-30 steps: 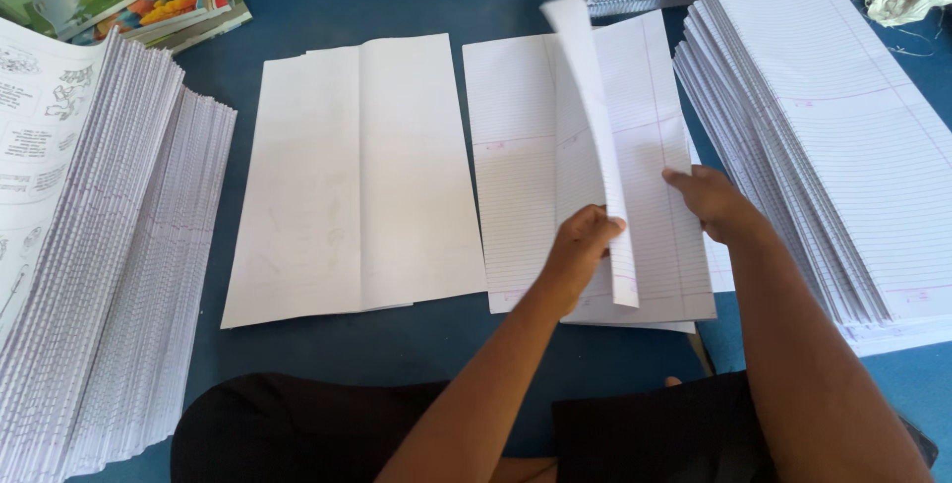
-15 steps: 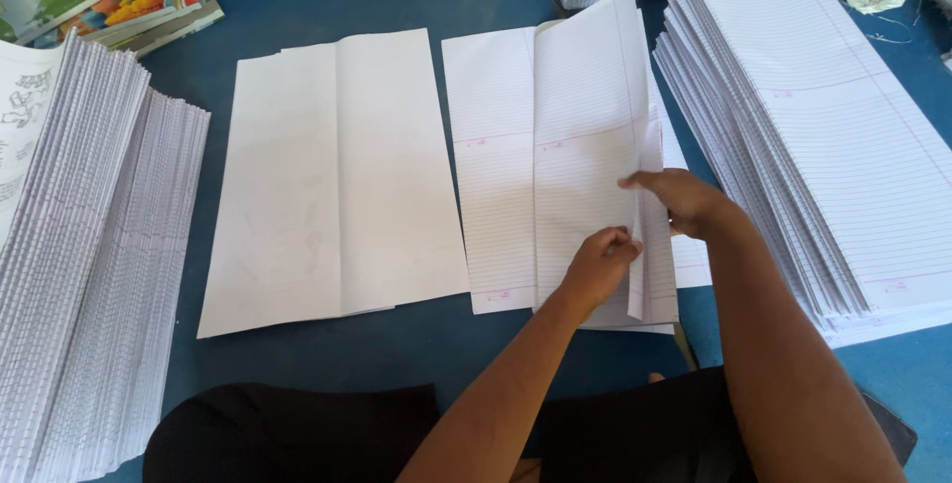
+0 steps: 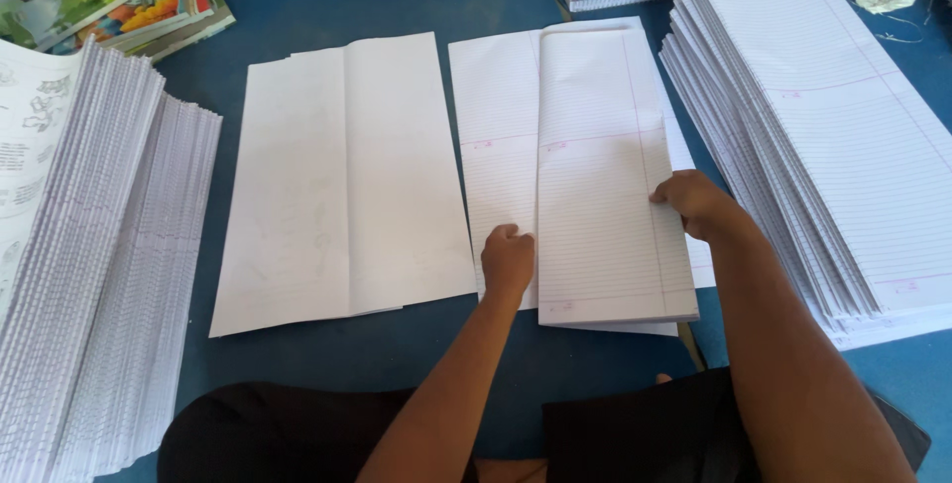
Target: The person inserts printed sheets into lined notebook covers, then places the assembled notebooks onto a growing stack. The process is repeated multiple times with consistent hand motions.
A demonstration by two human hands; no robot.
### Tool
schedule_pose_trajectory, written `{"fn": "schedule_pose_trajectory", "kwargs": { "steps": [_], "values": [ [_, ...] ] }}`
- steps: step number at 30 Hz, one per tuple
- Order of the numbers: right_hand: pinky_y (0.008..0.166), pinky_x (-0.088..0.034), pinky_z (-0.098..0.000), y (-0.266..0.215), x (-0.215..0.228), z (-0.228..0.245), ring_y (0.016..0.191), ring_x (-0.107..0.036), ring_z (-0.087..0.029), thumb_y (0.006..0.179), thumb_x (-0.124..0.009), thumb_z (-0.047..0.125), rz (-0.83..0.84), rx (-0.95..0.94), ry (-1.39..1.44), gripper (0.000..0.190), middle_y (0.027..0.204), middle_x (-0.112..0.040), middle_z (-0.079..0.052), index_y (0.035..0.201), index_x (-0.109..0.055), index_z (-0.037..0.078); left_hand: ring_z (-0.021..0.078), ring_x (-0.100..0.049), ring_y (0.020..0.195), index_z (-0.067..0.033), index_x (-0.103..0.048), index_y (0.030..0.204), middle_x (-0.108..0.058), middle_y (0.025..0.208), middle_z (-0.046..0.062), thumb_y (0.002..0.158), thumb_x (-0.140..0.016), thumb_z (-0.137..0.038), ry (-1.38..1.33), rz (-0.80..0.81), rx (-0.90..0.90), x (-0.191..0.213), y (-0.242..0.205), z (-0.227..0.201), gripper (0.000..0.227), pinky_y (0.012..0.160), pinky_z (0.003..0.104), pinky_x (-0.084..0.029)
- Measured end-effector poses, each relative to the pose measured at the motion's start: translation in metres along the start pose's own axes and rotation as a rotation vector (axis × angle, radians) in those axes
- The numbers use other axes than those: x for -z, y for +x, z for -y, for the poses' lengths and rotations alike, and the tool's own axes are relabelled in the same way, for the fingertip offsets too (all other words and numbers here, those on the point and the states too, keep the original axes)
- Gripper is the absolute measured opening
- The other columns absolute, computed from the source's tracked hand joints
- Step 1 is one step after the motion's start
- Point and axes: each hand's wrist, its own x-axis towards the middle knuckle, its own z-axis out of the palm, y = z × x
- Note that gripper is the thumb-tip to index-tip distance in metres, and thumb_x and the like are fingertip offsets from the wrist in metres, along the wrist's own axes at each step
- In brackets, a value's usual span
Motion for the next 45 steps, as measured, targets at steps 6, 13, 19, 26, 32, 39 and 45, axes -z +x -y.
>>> {"fn": "schedule_pose_trajectory", "kwargs": {
  "steps": [6,13,19,26,32,39,45],
  "values": [
    [0.108,-0.051,-0.0391,-0.019,-0.007,0.012,0.126,-0.061,-0.038,0.097,-0.056,0.008,0.076,-0.060,0.158,0.054,0.137,-0.052,-0.035,0.139,-0.038,-0.021,0.0209,-0.073,0.088,0.0037,-0.068,0.123,-0.074,0.106,0.016,0.092,-0.063,-0.018,-0.181,0.173,0.224,0.013,-0.008,-0.011,0.038,0.076,0.031,-0.059],
    [0.111,-0.049,-0.0405,-0.025,-0.010,0.013,0.127,-0.057,-0.043,0.098,-0.053,0.008,0.086,-0.046,0.173,0.061,0.141,-0.044,-0.041,0.142,-0.027,-0.025,0.0260,-0.072,0.088,0.0096,-0.065,0.123,-0.073,0.107,0.024,0.096,-0.058,-0.016,-0.364,0.362,0.264,0.015,-0.001,-0.008,0.038,0.076,0.034,-0.059],
    [0.107,-0.052,-0.0390,-0.022,-0.015,0.010,0.123,-0.062,-0.043,0.096,-0.056,0.012,0.009,-0.034,0.134,0.061,0.136,-0.049,-0.041,0.141,-0.034,-0.023,0.0338,-0.074,0.098,0.0117,-0.059,0.129,-0.070,0.111,0.029,0.097,-0.058,-0.015,-0.422,0.420,0.341,0.010,-0.007,-0.013,0.042,0.082,0.038,-0.062],
    [0.096,-0.051,-0.0463,-0.036,-0.017,0.013,0.113,-0.066,-0.044,0.090,-0.068,0.029,-0.078,0.056,-0.211,0.065,0.125,-0.062,-0.034,0.142,-0.050,-0.006,0.0386,-0.068,0.111,0.0114,-0.052,0.136,-0.062,0.126,0.033,0.094,-0.059,-0.014,-0.551,0.385,0.552,0.011,-0.012,-0.025,0.049,0.088,0.046,-0.060],
    [0.081,-0.062,-0.0422,-0.058,-0.016,0.031,0.102,-0.072,-0.042,0.087,-0.075,0.024,-0.060,-0.050,0.065,0.070,0.120,-0.063,-0.037,0.136,-0.048,-0.018,0.0410,-0.064,0.119,0.0131,-0.045,0.140,-0.058,0.130,0.036,0.092,-0.061,-0.013,-0.683,0.413,0.546,0.011,-0.006,-0.020,0.056,0.097,0.048,-0.055],
    [0.084,-0.063,-0.0352,-0.056,-0.015,0.025,0.108,-0.071,-0.036,0.089,-0.070,0.020,0.066,-0.123,0.266,0.070,0.128,-0.061,-0.036,0.141,-0.041,-0.017,0.0374,-0.067,0.116,0.0097,-0.052,0.138,-0.062,0.128,0.032,0.095,-0.059,-0.013,-0.578,0.420,0.540,0.015,-0.003,-0.016,0.049,0.095,0.043,-0.059],
    [0.094,-0.058,-0.0402,-0.051,-0.023,0.023,0.114,-0.068,-0.037,0.094,-0.064,0.017,0.088,-0.025,0.107,0.063,0.135,-0.059,-0.034,0.147,-0.041,-0.008,0.0345,-0.070,0.111,0.0085,-0.055,0.133,-0.066,0.124,0.029,0.096,-0.058,-0.017,-0.463,0.456,0.460,0.022,-0.001,-0.008,0.044,0.090,0.039,-0.060]
  ]
}}
